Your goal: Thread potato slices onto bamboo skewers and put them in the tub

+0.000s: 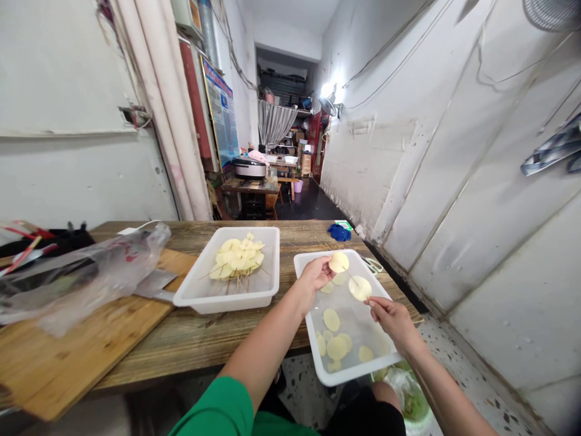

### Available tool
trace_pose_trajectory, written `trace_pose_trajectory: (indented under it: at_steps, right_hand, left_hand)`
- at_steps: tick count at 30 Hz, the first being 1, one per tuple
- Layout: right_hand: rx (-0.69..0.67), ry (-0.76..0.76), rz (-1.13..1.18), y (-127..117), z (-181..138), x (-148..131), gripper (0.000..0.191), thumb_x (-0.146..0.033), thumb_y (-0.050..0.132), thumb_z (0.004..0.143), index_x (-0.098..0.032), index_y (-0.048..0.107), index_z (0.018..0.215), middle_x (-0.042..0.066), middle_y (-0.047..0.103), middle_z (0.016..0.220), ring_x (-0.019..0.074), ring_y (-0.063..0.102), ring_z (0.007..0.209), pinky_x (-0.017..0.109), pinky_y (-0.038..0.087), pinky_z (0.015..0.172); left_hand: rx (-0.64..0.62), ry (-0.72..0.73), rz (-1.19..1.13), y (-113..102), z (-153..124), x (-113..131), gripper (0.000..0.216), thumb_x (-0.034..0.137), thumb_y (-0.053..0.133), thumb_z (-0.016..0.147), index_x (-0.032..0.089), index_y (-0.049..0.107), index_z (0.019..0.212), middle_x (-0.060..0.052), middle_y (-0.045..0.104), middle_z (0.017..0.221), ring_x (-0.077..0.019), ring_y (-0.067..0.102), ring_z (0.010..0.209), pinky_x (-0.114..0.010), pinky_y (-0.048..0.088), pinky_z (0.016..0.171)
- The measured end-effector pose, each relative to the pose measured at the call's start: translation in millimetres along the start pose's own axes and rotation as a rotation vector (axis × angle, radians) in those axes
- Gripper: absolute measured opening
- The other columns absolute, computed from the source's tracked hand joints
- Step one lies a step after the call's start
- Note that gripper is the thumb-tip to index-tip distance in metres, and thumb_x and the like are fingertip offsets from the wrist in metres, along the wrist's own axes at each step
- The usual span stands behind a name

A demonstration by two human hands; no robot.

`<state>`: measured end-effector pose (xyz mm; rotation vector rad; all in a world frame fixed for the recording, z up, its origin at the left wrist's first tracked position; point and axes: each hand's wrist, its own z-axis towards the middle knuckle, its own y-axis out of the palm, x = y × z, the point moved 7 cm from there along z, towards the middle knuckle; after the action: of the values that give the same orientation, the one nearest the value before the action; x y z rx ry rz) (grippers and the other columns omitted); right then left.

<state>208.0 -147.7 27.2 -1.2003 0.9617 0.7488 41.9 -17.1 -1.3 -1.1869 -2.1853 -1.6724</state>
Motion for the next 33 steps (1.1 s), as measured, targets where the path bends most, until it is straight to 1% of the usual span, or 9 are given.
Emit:
trace_pose_trajectory:
  at_steps: [7,11,14,17,20,23,28,31,33]
  right_hand:
    - [0.015,-0.067,-0.081,-1,3,1,0.032,-0.045,0.055,0.073,-0.017,0.063,0.057,-0.001,0.048,0.049,0.0123,0.043,0.052,0.025,0.033,0.054]
    - [0.020,-0.074,-0.114,-3,3,2,0.030,-0.042,0.053,0.075,-0.016,0.066,0.066,-0.003,0.046,0.048,0.0115,0.040,0.048,0.025,0.031,0.051]
    - [0.018,-0.094,-0.157,-1,1,-6,0.030,-0.041,0.052,0.076,-0.017,0.065,0.064,-0.003,0.044,0.047,0.0115,0.039,0.046,0.025,0.031,0.050]
    - [0.027,-0.130,-0.194,1,0,-19,0.030,-0.040,0.050,0.077,-0.017,0.064,0.063,-0.002,0.045,0.046,0.0120,0.041,0.046,0.026,0.032,0.050]
    - [0.030,-0.132,-0.199,3,4,-24,0.028,-0.038,0.051,0.076,-0.017,0.065,0.064,-0.002,0.047,0.047,0.0116,0.041,0.046,0.025,0.031,0.049]
    - [0.014,-0.078,-0.111,5,11,-17,0.029,-0.039,0.052,0.074,-0.015,0.066,0.070,-0.003,0.047,0.048,0.0091,0.036,0.043,0.024,0.027,0.045]
    - [-0.035,0.050,0.180,16,17,-6,0.039,-0.047,0.056,0.070,-0.012,0.066,0.086,-0.005,0.046,0.050,0.0049,0.026,0.038,0.022,0.018,0.040]
    - [-0.026,0.054,0.215,21,17,-8,0.040,-0.047,0.059,0.068,-0.012,0.066,0.085,-0.005,0.047,0.049,0.0040,0.025,0.037,0.021,0.016,0.039]
    - [-0.043,0.058,0.205,24,16,-8,0.037,-0.044,0.058,0.067,-0.011,0.066,0.083,-0.004,0.050,0.051,0.0039,0.027,0.037,0.021,0.018,0.038]
  left_hand:
    - [-0.024,-0.022,0.024,2,-3,-1,0.007,0.010,0.057,0.079,0.009,0.060,0.084,-0.007,0.064,0.067,-0.0115,0.059,0.055,-0.020,0.045,0.050]
    - [-0.019,-0.013,0.028,2,-4,0,0.003,0.010,0.056,0.079,0.010,0.060,0.080,-0.006,0.063,0.064,-0.0108,0.059,0.054,-0.020,0.045,0.052]
    - [-0.024,0.001,0.081,5,-6,-3,0.005,0.008,0.057,0.079,0.010,0.061,0.077,-0.007,0.064,0.065,-0.0114,0.059,0.055,-0.021,0.045,0.054]
    - [-0.006,0.049,0.145,6,-7,-5,0.004,0.008,0.058,0.077,0.009,0.062,0.076,-0.009,0.064,0.066,-0.0122,0.058,0.056,-0.023,0.046,0.056]
    - [-0.026,0.155,0.137,10,-8,-2,0.003,0.011,0.061,0.077,0.009,0.064,0.077,-0.009,0.066,0.069,-0.0120,0.059,0.058,-0.023,0.046,0.059]
    - [-0.126,0.232,0.100,18,-11,1,0.010,0.015,0.063,0.077,0.009,0.066,0.084,-0.010,0.068,0.077,-0.0134,0.062,0.066,-0.024,0.047,0.065]
    - [-0.234,0.187,0.075,28,-17,-4,0.024,0.030,0.056,0.084,0.009,0.066,0.094,-0.013,0.069,0.090,-0.0155,0.064,0.078,-0.027,0.048,0.075]
    - [-0.301,0.200,0.138,31,-21,-6,0.023,0.027,0.061,0.081,0.009,0.066,0.095,-0.014,0.069,0.094,-0.0176,0.065,0.082,-0.030,0.048,0.081]
    - [-0.282,0.199,0.199,29,-22,-7,0.022,0.025,0.063,0.079,0.009,0.065,0.094,-0.015,0.069,0.091,-0.0190,0.066,0.081,-0.032,0.048,0.081]
